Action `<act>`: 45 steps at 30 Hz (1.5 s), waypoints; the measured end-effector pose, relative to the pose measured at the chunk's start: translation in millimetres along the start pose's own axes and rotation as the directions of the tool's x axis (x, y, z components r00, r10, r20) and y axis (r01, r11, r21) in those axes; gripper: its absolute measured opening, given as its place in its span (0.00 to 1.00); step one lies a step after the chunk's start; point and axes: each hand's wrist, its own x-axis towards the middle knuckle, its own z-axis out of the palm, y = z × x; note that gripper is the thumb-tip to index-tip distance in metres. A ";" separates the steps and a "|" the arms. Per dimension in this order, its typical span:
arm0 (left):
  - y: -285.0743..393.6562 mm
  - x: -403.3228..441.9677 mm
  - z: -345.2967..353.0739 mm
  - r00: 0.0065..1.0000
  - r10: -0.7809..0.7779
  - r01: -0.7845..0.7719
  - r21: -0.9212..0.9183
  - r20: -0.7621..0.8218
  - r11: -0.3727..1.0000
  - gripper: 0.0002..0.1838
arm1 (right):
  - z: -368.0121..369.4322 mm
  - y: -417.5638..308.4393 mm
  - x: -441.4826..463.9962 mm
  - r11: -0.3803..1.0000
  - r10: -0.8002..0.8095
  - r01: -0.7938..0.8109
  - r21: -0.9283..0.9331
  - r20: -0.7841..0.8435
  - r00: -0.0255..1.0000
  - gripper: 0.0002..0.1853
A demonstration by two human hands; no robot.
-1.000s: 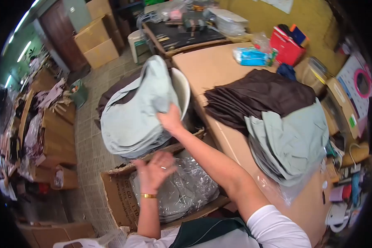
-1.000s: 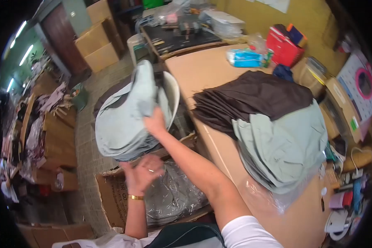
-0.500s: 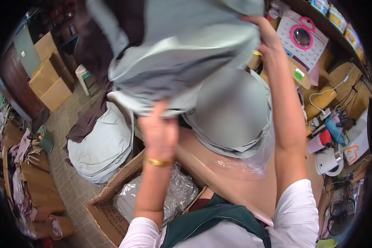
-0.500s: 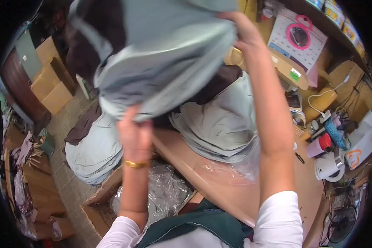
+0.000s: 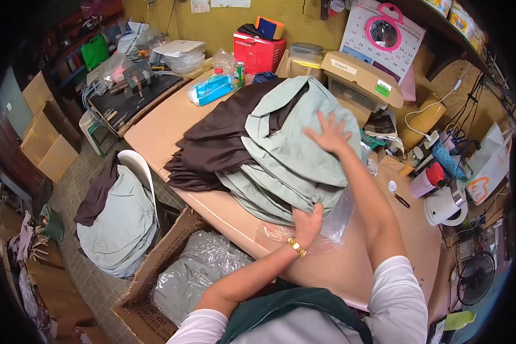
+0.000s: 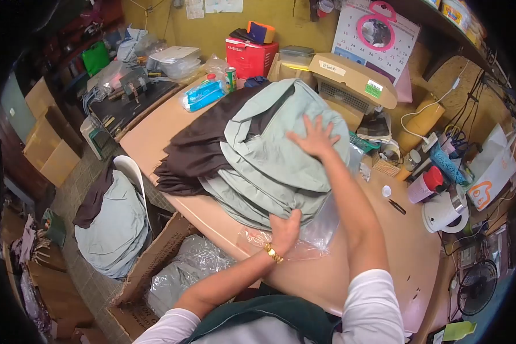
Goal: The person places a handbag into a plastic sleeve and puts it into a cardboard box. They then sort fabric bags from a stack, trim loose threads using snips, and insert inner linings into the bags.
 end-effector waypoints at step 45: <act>11.4 109.4 -558.1 0.607 0.418 0.150 0.615 -0.675 0.774 0.03 | 334.7 -467.6 -134.7 0.410 -0.573 0.119 0.904 0.153 0.805 0.14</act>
